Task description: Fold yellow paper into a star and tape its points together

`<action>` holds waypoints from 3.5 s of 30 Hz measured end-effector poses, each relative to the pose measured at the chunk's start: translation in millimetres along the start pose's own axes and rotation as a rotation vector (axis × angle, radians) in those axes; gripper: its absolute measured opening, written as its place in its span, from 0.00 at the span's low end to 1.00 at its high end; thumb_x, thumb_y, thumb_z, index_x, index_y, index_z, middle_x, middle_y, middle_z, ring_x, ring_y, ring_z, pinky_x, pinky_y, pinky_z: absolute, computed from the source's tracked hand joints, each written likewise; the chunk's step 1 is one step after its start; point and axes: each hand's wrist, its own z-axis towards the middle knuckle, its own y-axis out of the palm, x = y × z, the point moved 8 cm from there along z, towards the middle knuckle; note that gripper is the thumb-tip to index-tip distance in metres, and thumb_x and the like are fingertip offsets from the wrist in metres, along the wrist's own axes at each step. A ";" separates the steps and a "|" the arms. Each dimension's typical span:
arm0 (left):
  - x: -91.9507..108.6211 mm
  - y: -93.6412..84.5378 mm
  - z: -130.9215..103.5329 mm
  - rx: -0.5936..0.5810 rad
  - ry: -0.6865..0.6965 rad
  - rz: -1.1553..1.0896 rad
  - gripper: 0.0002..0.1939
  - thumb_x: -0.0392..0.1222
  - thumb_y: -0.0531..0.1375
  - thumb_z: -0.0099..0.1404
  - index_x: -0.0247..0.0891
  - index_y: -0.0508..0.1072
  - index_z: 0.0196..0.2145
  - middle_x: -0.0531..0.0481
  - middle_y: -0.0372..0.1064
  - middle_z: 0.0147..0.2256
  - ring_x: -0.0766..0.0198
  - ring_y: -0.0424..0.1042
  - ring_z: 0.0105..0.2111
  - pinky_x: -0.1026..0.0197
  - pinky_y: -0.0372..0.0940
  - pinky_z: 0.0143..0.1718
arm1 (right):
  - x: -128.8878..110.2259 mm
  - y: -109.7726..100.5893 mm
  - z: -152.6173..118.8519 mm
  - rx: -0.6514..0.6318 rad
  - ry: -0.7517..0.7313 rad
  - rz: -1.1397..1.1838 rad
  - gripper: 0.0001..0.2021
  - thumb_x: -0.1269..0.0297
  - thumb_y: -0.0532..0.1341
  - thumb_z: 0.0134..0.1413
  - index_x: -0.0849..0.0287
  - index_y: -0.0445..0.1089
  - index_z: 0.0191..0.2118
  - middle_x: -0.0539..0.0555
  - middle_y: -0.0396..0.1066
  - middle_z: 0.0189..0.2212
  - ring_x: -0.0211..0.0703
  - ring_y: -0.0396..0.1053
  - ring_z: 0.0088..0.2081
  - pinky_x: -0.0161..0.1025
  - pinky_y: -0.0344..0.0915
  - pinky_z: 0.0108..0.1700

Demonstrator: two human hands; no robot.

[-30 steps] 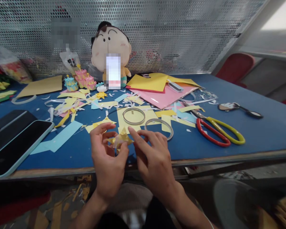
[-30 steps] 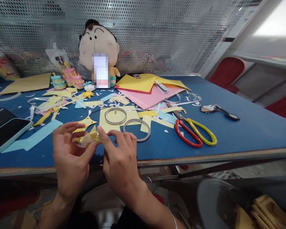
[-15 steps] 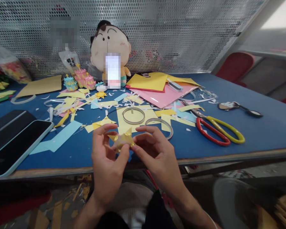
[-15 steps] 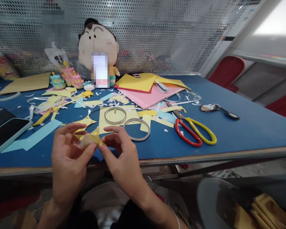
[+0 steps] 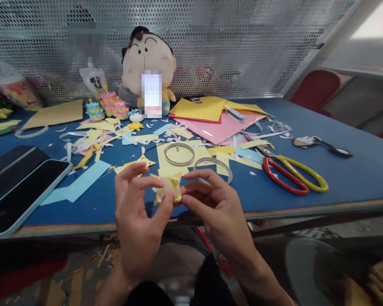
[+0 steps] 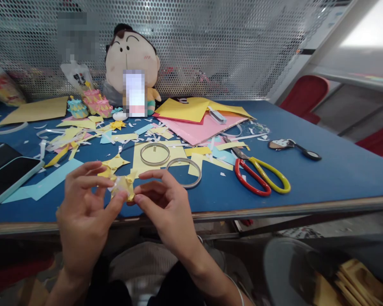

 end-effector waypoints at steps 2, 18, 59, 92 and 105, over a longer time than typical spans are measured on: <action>9.5 -2.8 -1.5 0.000 0.137 0.197 0.06 0.33 0.63 0.56 0.44 0.72 0.29 0.52 0.61 0.45 0.59 0.61 0.51 0.53 0.60 0.51 | -3.8 -2.1 -1.5 0.026 -0.040 -0.030 0.11 0.75 0.63 0.47 0.54 0.67 0.36 0.43 0.74 0.25 0.30 0.74 0.29 0.25 0.71 0.34; 40.3 8.4 -9.9 -0.145 0.613 0.565 0.04 0.32 0.61 0.58 0.38 0.73 0.33 0.48 0.70 0.29 0.60 0.64 0.30 0.57 0.61 0.31 | -22.6 -1.8 -7.6 0.107 -0.219 -0.420 0.10 0.76 0.61 0.47 0.54 0.66 0.34 0.44 0.73 0.24 0.34 0.74 0.28 0.30 0.72 0.34; 18.6 8.5 4.3 -0.369 0.266 0.241 0.04 0.33 0.60 0.58 0.41 0.74 0.29 0.53 0.68 0.28 0.67 0.69 0.29 0.65 0.65 0.30 | -16.6 -4.8 -3.8 -0.001 -0.104 -0.328 0.07 0.74 0.60 0.45 0.55 0.62 0.28 0.46 0.71 0.22 0.35 0.72 0.25 0.33 0.72 0.31; -35.8 12.0 16.5 -0.372 -0.247 0.421 0.19 0.37 0.56 0.59 0.41 0.61 0.49 0.53 0.70 0.30 0.63 0.71 0.27 0.59 0.66 0.31 | -42.9 -52.1 15.0 0.155 -0.305 -1.378 0.06 0.69 0.57 0.51 0.59 0.71 0.35 0.58 0.73 0.33 0.53 0.70 0.39 0.48 0.65 0.39; 24.7 47.0 -17.0 -0.367 0.479 0.452 0.15 0.28 0.51 0.64 0.30 0.69 0.48 0.41 0.72 0.45 0.61 0.71 0.46 0.60 0.68 0.48 | -31.6 -36.5 0.0 -0.089 -0.455 -1.705 0.09 0.77 0.50 0.52 0.58 0.63 0.27 0.54 0.69 0.23 0.48 0.67 0.29 0.50 0.62 0.40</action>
